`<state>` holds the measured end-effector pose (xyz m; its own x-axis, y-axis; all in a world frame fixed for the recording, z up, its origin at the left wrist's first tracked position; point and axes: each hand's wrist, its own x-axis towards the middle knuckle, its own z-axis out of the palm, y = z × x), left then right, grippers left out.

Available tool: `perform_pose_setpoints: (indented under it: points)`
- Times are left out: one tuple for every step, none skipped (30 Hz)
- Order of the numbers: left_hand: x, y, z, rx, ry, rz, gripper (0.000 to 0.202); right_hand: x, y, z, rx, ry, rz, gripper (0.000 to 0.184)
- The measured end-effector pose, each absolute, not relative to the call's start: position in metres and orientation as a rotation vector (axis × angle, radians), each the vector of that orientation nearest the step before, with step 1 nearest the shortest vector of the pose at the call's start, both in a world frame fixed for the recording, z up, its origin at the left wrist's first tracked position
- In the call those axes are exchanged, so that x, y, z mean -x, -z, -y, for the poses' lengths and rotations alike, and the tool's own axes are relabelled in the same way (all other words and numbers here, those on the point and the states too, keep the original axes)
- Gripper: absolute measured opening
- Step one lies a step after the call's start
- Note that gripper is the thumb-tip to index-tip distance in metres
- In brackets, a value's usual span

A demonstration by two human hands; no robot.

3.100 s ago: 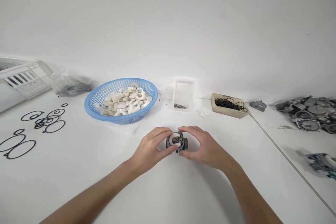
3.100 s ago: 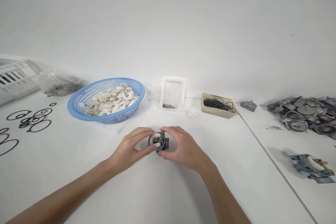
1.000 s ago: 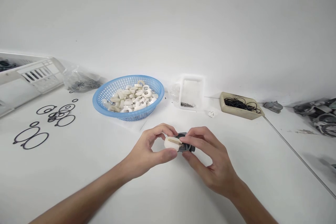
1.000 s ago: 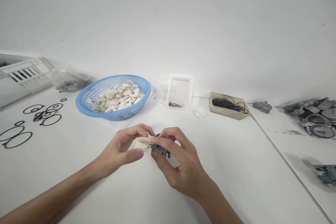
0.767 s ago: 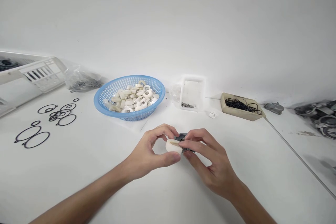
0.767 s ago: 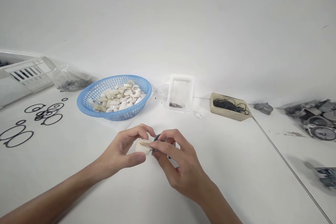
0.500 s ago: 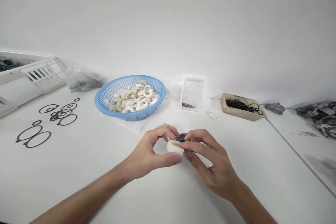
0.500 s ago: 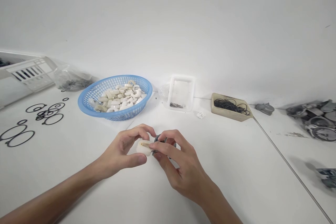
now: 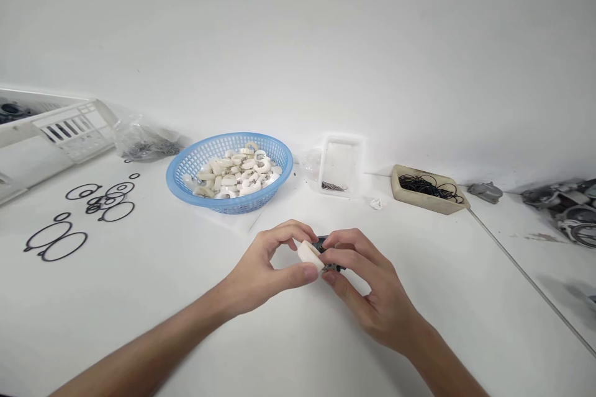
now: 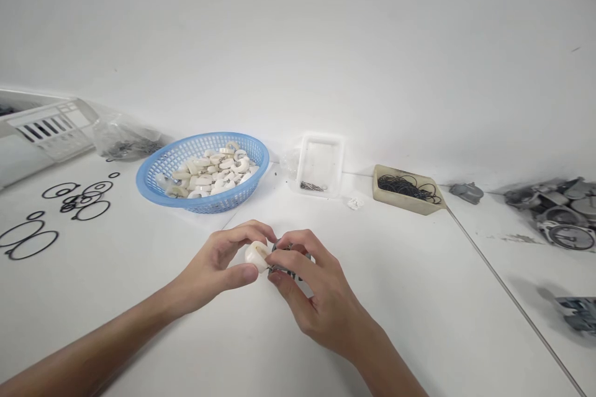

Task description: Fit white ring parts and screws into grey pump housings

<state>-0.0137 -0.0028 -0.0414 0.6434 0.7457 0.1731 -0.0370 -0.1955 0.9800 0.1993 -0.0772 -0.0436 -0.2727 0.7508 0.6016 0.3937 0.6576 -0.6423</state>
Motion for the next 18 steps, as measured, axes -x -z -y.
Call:
perform_pose_setpoints:
  points:
    - [0.014, 0.041, 0.003, -1.625, -0.788, -0.591, 0.032, -0.199, 0.044, 0.077, 0.902, -0.46, 1.893, 0.031]
    - [0.014, 0.042, 0.003, -1.618, -0.791, -0.587, 0.033, -0.199, 0.044, 0.077, 0.903, -0.462, 1.891, 0.033]
    - [0.013, 0.042, 0.003, -1.606, -0.795, -0.582, 0.034, -0.2, 0.044, 0.077, 0.905, -0.462, 1.89, 0.034]
    - [0.013, 0.042, 0.002, -1.591, -0.797, -0.577, 0.035, -0.2, 0.044, 0.077, 0.909, -0.464, 1.889, 0.035]
    - [0.013, 0.043, 0.002, -1.574, -0.797, -0.575, 0.035, -0.2, 0.044, 0.076, 0.911, -0.463, 1.888, 0.036]
    - [0.013, 0.043, 0.002, -1.557, -0.795, -0.576, 0.034, -0.201, 0.044, 0.076, 0.914, -0.462, 1.89, 0.036]
    - [0.012, 0.044, 0.002, -1.545, -0.793, -0.575, 0.032, -0.201, 0.044, 0.076, 0.916, -0.461, 1.892, 0.037]
    - [0.012, 0.044, 0.001, -1.54, -0.79, -0.572, 0.03, -0.201, 0.045, 0.076, 0.915, -0.461, 1.896, 0.037]
    - [0.012, 0.044, 0.001, -1.544, -0.787, -0.569, 0.028, -0.202, 0.045, 0.076, 0.915, -0.46, 1.9, 0.038]
    - [0.012, 0.044, 0.001, -1.554, -0.783, -0.567, 0.025, -0.202, 0.046, 0.076, 0.917, -0.46, 1.903, 0.038]
    - [0.011, 0.043, 0.0, -1.567, -0.781, -0.568, 0.024, -0.203, 0.046, 0.075, 0.919, -0.462, 1.905, 0.039]
    - [0.011, 0.043, 0.0, -1.582, -0.78, -0.569, 0.023, -0.204, 0.047, 0.075, 0.922, -0.462, 1.904, 0.038]
    - [0.012, 0.043, 0.0, -1.6, -0.783, -0.575, 0.022, -0.205, 0.047, 0.074, 0.924, -0.457, 1.901, 0.038]
    - [0.012, 0.043, 0.0, -1.618, -0.789, -0.585, 0.022, -0.206, 0.048, 0.074, 0.924, -0.451, 1.901, 0.037]
    - [0.012, 0.043, 0.0, -1.64, -0.796, -0.593, 0.023, -0.207, 0.048, 0.074, 0.926, -0.445, 1.902, 0.036]
    - [0.012, 0.043, 0.0, -1.662, -0.803, -0.601, 0.024, -0.208, 0.047, 0.073, 0.93, -0.437, 1.906, 0.035]
    - [0.012, 0.043, 0.0, -1.683, -0.81, -0.609, 0.025, -0.21, 0.047, 0.073, 0.941, -0.427, 1.912, 0.034]
    - [0.012, 0.043, 0.0, -1.705, -0.817, -0.617, 0.025, -0.213, 0.046, 0.073, 0.96, -0.414, 1.917, 0.033]
